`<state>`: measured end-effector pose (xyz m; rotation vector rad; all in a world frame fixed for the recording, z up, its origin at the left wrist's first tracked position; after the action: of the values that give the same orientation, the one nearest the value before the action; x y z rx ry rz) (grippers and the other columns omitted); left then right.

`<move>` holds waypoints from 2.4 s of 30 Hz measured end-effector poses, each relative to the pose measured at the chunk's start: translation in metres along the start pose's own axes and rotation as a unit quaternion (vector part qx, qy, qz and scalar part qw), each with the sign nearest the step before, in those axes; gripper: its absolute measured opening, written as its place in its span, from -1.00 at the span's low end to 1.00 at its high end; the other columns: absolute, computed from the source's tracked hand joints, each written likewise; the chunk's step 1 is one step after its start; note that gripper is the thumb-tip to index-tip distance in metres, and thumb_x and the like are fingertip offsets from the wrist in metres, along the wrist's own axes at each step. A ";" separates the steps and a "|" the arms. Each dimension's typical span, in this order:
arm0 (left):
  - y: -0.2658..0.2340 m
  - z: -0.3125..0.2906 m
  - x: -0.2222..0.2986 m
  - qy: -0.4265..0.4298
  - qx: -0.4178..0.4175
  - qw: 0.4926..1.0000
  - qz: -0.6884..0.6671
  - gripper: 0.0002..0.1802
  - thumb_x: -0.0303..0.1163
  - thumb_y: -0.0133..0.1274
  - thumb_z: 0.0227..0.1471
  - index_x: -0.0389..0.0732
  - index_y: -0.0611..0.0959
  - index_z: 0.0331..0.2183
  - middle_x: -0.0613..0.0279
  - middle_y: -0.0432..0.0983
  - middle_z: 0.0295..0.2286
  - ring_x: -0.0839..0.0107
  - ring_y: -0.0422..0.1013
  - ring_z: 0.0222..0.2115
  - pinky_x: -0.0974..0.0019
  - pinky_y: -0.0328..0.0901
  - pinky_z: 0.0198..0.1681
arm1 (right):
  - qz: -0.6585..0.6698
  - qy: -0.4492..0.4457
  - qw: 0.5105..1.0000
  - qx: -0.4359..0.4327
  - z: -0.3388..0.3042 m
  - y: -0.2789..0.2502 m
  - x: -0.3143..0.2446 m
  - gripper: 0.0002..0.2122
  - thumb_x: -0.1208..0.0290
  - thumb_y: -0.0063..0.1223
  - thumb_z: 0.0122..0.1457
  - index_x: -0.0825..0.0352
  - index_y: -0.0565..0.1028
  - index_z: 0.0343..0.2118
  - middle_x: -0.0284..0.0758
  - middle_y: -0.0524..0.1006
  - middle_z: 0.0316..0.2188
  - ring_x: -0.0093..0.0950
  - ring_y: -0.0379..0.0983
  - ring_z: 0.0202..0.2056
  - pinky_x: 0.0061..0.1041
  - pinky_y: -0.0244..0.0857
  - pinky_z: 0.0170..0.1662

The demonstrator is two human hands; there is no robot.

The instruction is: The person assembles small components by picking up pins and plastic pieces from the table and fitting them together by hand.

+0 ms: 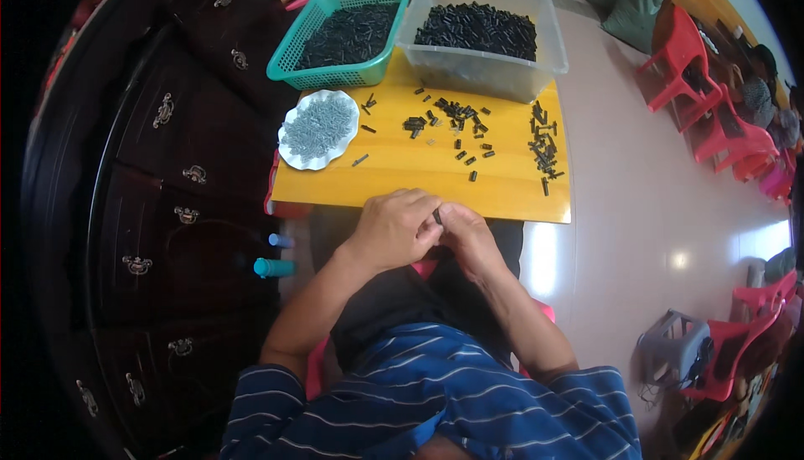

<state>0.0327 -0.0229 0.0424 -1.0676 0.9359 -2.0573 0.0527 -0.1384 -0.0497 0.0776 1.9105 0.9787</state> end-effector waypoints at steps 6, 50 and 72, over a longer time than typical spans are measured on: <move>-0.014 -0.003 -0.004 -0.075 -0.025 0.987 -0.140 -0.87 -0.47 0.24 -0.02 -0.30 0.67 -0.36 0.21 0.52 -0.58 0.47 0.44 -0.58 0.41 0.32 -0.47 | -0.125 -0.022 0.992 -0.025 -0.001 -0.008 0.002 -0.70 0.18 -0.07 0.37 0.34 0.55 -0.26 -0.48 0.48 -0.41 -0.69 0.35 -0.37 -0.65 0.28 -0.28; 0.055 0.003 -0.005 -0.257 0.049 0.816 -0.515 -0.69 -0.25 0.00 0.24 -0.33 0.65 -0.32 0.34 0.47 -0.50 0.60 0.36 -0.42 0.53 0.27 -0.30 | -0.016 -0.017 0.992 -0.124 -0.017 0.012 -0.002 -0.63 0.48 0.26 0.09 0.18 0.31 -0.75 -0.53 0.32 -0.73 -0.72 0.17 -0.67 -0.67 0.01 -0.56; 0.066 0.143 -0.190 -0.192 0.046 0.976 0.095 -0.80 -0.28 0.21 -0.07 -0.14 0.74 -0.36 0.07 0.64 -0.40 0.10 0.56 -0.38 0.14 0.42 -0.27 | -0.025 0.009 0.995 -0.100 -0.008 0.005 -0.003 -0.52 0.34 0.24 0.19 0.11 0.16 -0.75 -0.65 0.14 -0.80 -0.81 -0.04 -0.73 -0.65 -0.23 -0.65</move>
<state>0.2585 0.0467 -0.0288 -1.2182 0.7068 -1.6438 0.0469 -0.1412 -0.0429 -0.0948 1.8117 1.1336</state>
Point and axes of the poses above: each hand's wrist, its own z-axis towards the middle knuckle, its own y-axis out of the palm, x = y × z, the point moved 5 cm from there along z, towards the middle knuckle
